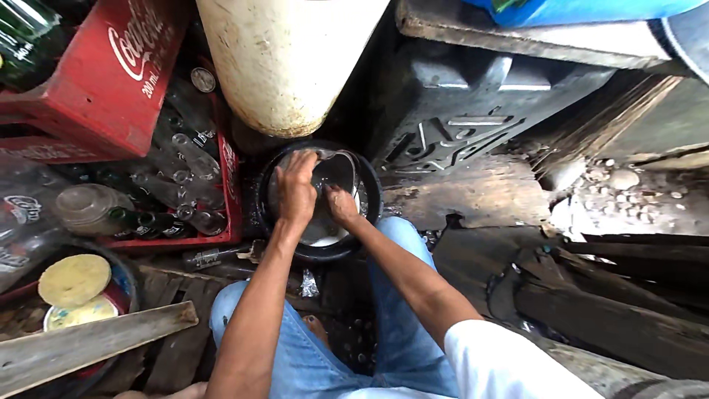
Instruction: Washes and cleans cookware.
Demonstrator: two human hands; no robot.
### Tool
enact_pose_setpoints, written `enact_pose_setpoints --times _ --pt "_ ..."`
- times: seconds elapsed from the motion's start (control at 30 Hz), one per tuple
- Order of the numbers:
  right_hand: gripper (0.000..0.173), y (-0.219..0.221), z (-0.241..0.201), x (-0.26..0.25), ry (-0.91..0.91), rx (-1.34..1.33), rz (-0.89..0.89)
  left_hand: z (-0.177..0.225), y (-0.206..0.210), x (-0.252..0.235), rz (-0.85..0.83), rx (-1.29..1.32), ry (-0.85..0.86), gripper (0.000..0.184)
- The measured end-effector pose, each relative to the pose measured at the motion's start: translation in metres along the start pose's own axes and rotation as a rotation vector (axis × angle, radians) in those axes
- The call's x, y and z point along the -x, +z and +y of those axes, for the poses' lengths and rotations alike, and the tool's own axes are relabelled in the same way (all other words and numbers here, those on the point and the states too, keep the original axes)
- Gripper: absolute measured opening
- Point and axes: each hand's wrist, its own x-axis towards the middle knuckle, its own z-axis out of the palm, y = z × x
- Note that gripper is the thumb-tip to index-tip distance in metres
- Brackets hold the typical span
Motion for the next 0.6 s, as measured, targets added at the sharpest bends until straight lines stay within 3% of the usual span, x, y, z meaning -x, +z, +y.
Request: enact_pose_setpoints --times 0.1,0.2,0.27,0.33,0.4,0.43,0.47,0.53,0.6 --pt "0.029 -0.003 0.019 -0.022 -0.322 0.147 0.142 -0.013 -0.018 -0.001 0.079 0.172 -0.186 0.045" --pt "0.026 -0.007 0.017 -0.023 -0.362 0.300 0.099 -0.019 -0.033 0.000 0.167 0.276 -0.249 0.046" --pt "0.036 -0.002 0.001 -0.009 -0.301 0.213 -0.083 -0.021 -0.036 0.003 0.205 0.297 -0.199 0.045" --pt "0.043 0.008 -0.005 -0.003 -0.386 0.081 -0.222 -0.024 -0.038 0.003 0.225 0.302 -0.185 0.046" --pt "0.037 0.003 -0.006 0.004 -0.562 0.051 -0.187 -0.031 -0.043 0.004 0.255 0.311 -0.217 0.048" --pt "0.036 -0.009 -0.004 0.008 -0.600 0.077 -0.057 -0.034 -0.048 0.006 0.268 0.325 -0.247 0.048" --pt "0.035 -0.023 -0.002 0.012 -0.587 0.097 0.134 -0.038 -0.054 0.007 0.283 0.347 -0.268 0.047" --pt "0.037 -0.053 -0.001 0.013 -0.361 0.061 0.422 -0.044 -0.066 0.009 0.305 0.406 -0.299 0.046" --pt "0.057 -0.075 -0.004 0.009 -0.066 -0.152 0.356 -0.051 -0.074 0.010 0.345 0.463 -0.317 0.050"
